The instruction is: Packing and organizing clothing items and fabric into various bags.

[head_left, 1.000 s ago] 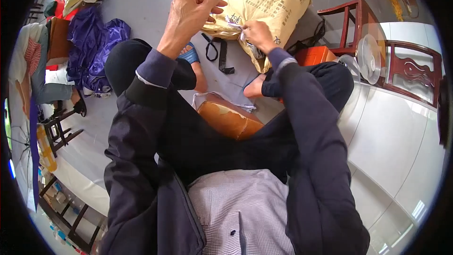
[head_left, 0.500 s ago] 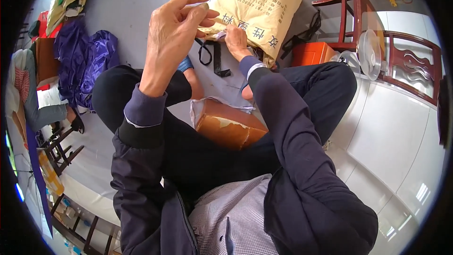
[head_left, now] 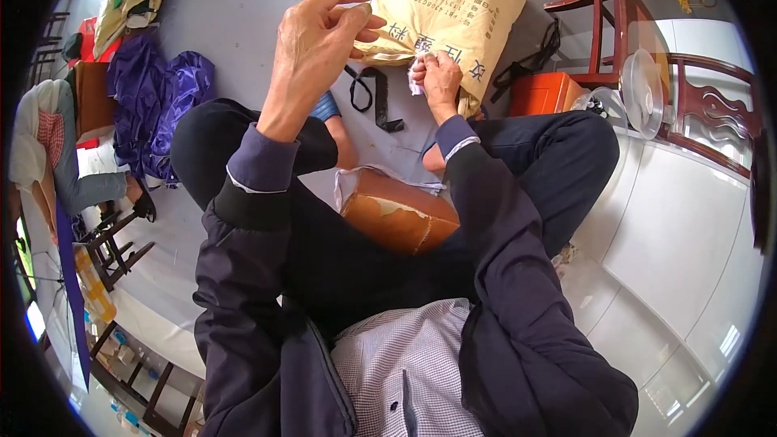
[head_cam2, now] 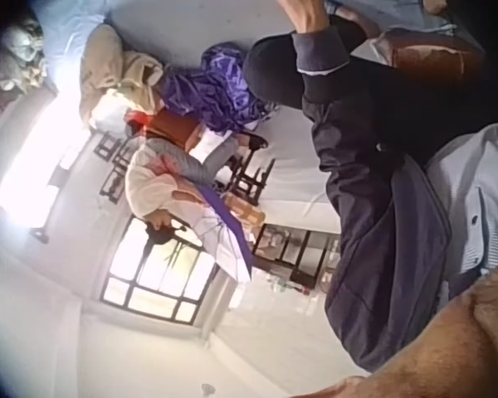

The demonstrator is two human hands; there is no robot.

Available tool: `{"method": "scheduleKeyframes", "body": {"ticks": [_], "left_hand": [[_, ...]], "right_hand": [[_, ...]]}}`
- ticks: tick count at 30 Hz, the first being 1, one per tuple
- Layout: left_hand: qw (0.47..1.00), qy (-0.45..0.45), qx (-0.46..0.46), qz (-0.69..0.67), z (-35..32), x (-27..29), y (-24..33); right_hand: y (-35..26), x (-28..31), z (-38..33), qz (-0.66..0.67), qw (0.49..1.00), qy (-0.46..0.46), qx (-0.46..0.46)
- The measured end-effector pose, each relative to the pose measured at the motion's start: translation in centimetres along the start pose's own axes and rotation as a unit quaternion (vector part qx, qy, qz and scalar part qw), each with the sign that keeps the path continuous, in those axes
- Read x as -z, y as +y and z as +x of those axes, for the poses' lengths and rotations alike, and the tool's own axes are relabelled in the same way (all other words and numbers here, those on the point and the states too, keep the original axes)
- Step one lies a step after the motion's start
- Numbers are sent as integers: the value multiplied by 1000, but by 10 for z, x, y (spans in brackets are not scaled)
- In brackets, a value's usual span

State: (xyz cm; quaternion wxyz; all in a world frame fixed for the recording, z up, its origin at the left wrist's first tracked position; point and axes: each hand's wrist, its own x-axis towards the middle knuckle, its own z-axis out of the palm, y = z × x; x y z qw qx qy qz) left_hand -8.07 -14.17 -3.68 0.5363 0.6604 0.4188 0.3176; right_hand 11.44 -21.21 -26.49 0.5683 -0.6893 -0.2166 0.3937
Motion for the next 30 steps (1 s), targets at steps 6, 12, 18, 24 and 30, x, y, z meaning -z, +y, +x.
{"method": "scheduleKeyframes", "body": {"ticks": [6,12,18,24,30], "left_hand": [[1000,8,-7,7,-2,5,-6],[1000,-5,3,-6,-1,4,-3],[1000,-13,-10,4,-1,1,-3],[999,13,-12,-38,-1,-4,-1],[1000,10,-21,2,-5,-1,-8]], "right_hand": [[-88,-4,-17,39,998,26,48],[-138,3,-23,-25,984,-13,177],[-105,33,9,-88,988,-81,99],[-5,41,31,-115,977,119,132],[50,-9,12,-181,983,-24,9]]}}
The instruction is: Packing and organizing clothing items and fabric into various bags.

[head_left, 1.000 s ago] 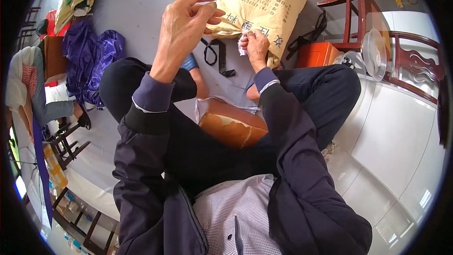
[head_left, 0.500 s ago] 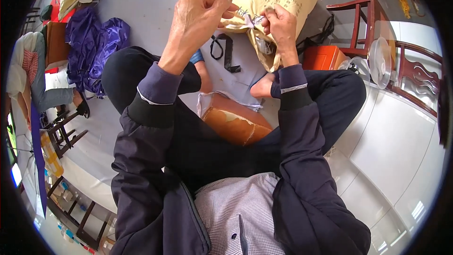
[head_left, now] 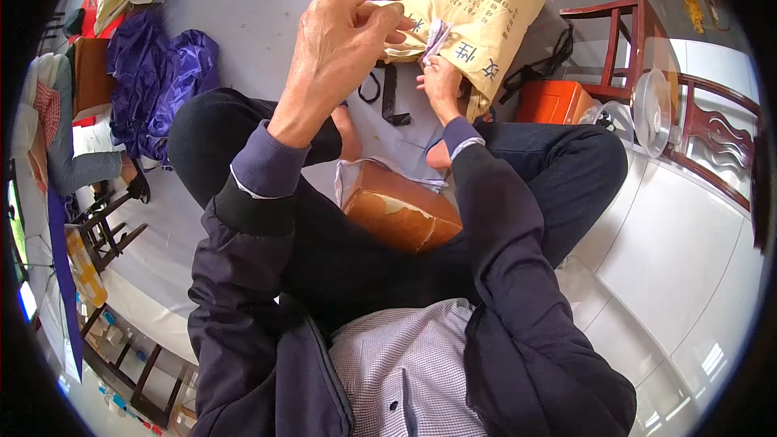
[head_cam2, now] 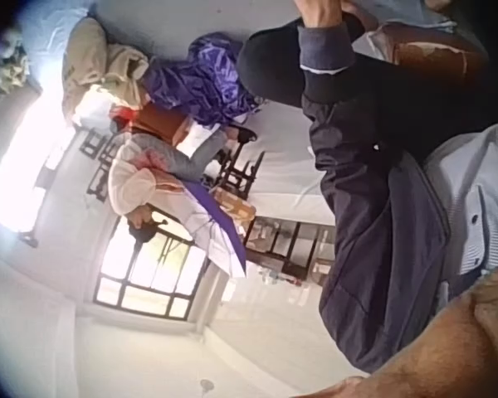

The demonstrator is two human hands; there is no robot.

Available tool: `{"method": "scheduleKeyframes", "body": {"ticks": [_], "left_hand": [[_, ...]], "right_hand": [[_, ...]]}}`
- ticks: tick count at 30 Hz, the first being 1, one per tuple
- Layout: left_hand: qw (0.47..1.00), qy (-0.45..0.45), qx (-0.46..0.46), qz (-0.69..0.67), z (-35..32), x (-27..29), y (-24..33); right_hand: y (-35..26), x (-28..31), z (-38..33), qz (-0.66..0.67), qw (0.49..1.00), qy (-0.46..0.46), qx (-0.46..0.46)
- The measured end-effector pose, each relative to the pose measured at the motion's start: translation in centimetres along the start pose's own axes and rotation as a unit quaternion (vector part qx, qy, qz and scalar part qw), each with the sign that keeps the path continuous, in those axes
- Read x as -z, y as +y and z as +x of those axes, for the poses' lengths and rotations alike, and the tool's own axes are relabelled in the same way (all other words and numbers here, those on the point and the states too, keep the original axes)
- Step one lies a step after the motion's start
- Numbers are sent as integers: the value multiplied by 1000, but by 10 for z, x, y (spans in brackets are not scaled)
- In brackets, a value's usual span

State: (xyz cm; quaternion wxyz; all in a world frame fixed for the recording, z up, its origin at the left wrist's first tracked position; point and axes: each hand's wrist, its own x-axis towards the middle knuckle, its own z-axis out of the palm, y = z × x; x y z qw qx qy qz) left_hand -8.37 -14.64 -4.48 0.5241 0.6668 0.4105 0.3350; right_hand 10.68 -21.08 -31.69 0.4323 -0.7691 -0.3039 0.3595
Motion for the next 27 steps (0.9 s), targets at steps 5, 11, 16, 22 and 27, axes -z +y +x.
{"method": "scheduleKeyframes", "body": {"ticks": [5,11,16,22,27], "left_hand": [[1000,9,0,-11,-5,7,1],[999,-15,0,-43,7,-12,8],[1000,0,9,-23,-8,10,-4],[1000,-18,14,-3,-5,6,4],[1000,-19,4,18,-6,7,-5]], "right_hand": [[17,-37,-2,102,992,49,-64],[117,-26,-32,-319,931,-38,173],[93,-36,-65,-273,949,-72,141],[32,-37,-27,-214,934,164,236],[2,-48,-15,292,919,-172,-200]]}}
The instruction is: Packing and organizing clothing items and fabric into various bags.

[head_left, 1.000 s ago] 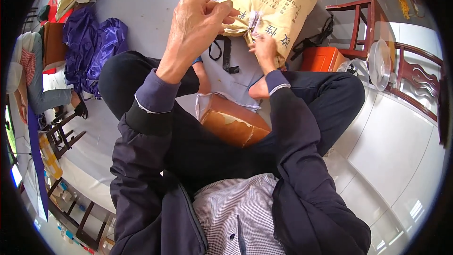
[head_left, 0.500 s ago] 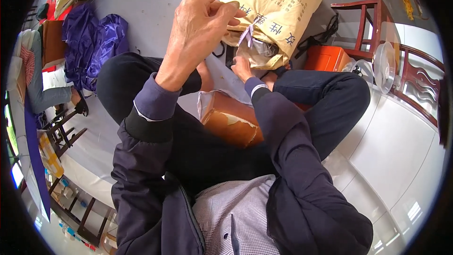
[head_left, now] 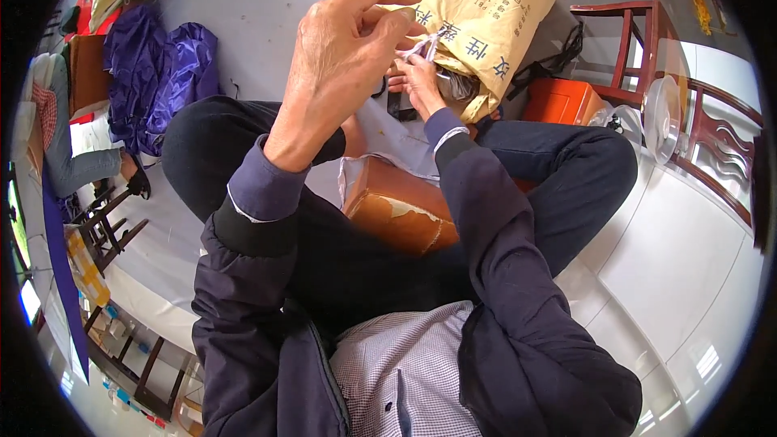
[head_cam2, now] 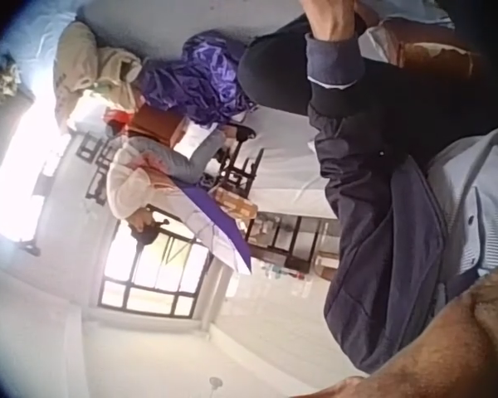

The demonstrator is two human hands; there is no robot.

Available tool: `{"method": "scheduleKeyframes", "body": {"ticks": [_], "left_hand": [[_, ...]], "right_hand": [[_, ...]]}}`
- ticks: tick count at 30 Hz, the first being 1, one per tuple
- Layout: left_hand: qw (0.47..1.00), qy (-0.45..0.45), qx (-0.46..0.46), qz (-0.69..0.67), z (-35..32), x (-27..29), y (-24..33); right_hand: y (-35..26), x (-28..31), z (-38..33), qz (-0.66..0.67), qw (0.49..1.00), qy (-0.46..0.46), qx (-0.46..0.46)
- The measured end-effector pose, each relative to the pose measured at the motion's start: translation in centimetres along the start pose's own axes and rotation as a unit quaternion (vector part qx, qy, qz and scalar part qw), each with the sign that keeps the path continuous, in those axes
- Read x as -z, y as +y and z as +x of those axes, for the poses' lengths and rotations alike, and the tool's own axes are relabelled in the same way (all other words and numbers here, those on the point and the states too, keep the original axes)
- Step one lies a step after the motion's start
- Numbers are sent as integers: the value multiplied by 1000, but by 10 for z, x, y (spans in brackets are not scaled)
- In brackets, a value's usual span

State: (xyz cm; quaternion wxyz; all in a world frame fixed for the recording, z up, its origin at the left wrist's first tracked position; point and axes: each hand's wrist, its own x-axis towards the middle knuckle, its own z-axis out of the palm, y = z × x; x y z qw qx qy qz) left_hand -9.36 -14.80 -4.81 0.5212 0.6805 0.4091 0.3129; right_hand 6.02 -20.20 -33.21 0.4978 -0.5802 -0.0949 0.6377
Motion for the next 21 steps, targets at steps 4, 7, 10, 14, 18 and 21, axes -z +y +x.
{"method": "scheduleKeyframes", "body": {"ticks": [4,7,10,14,18,21], "left_hand": [[1000,0,-5,19,-1,0,1],[1000,-11,5,-16,1,-3,9],[1000,-14,12,-14,1,-2,5],[1000,-4,3,-3,-2,0,5],[999,15,6,-34,-2,1,8],[1000,6,-7,-1,-3,1,5]], "right_hand": [[5,-7,-8,-285,957,-50,3],[26,-8,-27,-695,654,-119,273],[54,-6,-57,-783,545,-210,215],[45,-1,-58,-701,612,-53,362],[7,7,-37,-648,671,102,346],[5,13,-28,-602,687,142,381]]}}
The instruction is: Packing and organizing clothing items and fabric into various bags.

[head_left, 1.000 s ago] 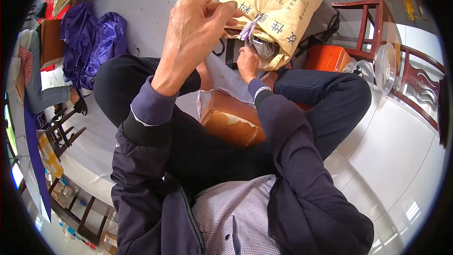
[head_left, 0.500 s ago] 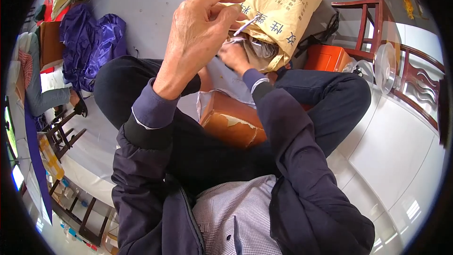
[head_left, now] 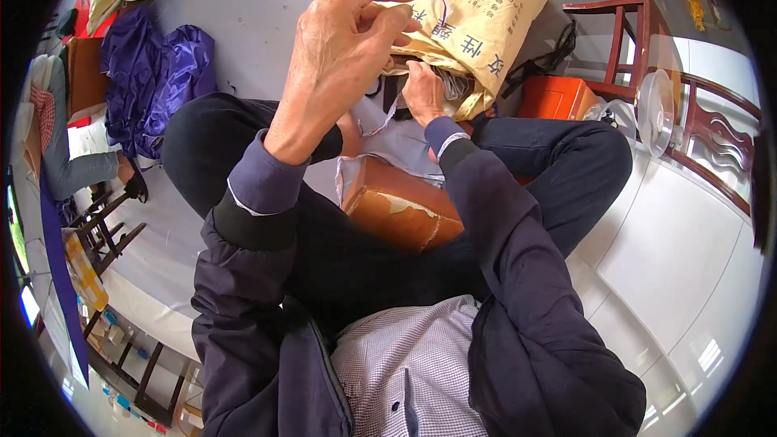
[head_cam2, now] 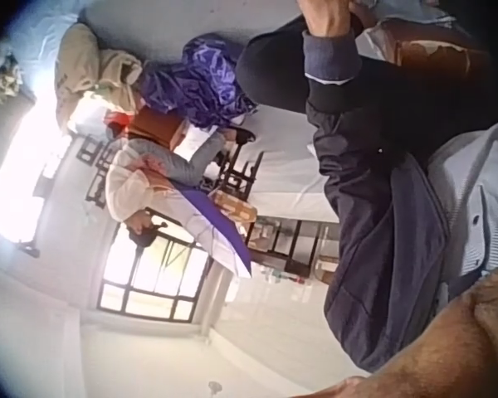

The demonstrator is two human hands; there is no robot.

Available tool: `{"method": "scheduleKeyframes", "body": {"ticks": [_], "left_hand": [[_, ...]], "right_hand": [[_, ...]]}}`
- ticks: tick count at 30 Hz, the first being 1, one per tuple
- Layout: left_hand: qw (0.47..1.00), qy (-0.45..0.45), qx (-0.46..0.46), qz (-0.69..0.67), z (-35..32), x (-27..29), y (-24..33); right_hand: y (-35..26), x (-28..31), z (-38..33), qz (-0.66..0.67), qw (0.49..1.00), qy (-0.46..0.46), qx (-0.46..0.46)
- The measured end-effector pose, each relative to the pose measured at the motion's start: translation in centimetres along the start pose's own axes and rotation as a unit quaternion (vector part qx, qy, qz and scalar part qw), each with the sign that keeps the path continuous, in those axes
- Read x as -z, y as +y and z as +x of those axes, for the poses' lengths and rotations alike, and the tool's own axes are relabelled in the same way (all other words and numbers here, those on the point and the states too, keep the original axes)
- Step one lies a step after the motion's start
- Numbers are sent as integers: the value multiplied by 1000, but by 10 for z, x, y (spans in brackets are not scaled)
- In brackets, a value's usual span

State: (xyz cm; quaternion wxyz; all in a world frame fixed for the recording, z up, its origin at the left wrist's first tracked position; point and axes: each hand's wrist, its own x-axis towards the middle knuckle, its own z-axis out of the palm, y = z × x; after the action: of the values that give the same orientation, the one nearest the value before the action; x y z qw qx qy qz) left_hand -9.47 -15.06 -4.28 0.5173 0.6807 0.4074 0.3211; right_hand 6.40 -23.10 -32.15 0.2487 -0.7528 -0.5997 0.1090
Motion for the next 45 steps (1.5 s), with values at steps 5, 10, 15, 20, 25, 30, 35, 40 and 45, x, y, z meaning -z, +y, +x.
{"method": "scheduleKeyframes", "body": {"ticks": [5,10,15,20,25,30,35,40,45], "left_hand": [[1000,-15,-14,-4,9,-13,2],[1000,-2,9,-2,2,-2,3],[1000,8,24,-5,-1,5,2],[999,18,33,-26,1,3,4],[999,-1,37,-23,4,-1,6],[997,-4,68,-39,1,-1,8],[997,8,78,-16,-6,9,12],[995,14,75,-57,0,-3,12],[992,13,90,-87,-3,-1,20]], "right_hand": [[57,-27,-35,-41,974,-218,37],[33,-23,-47,69,995,-77,15],[9,14,3,538,697,30,-474],[56,54,51,597,734,99,-309],[79,60,53,-22,970,204,-130],[65,39,36,-138,973,159,91],[82,9,70,-68,988,-93,-103],[144,-51,136,-75,993,-80,-44],[198,-87,177,-82,994,-73,25]]}}
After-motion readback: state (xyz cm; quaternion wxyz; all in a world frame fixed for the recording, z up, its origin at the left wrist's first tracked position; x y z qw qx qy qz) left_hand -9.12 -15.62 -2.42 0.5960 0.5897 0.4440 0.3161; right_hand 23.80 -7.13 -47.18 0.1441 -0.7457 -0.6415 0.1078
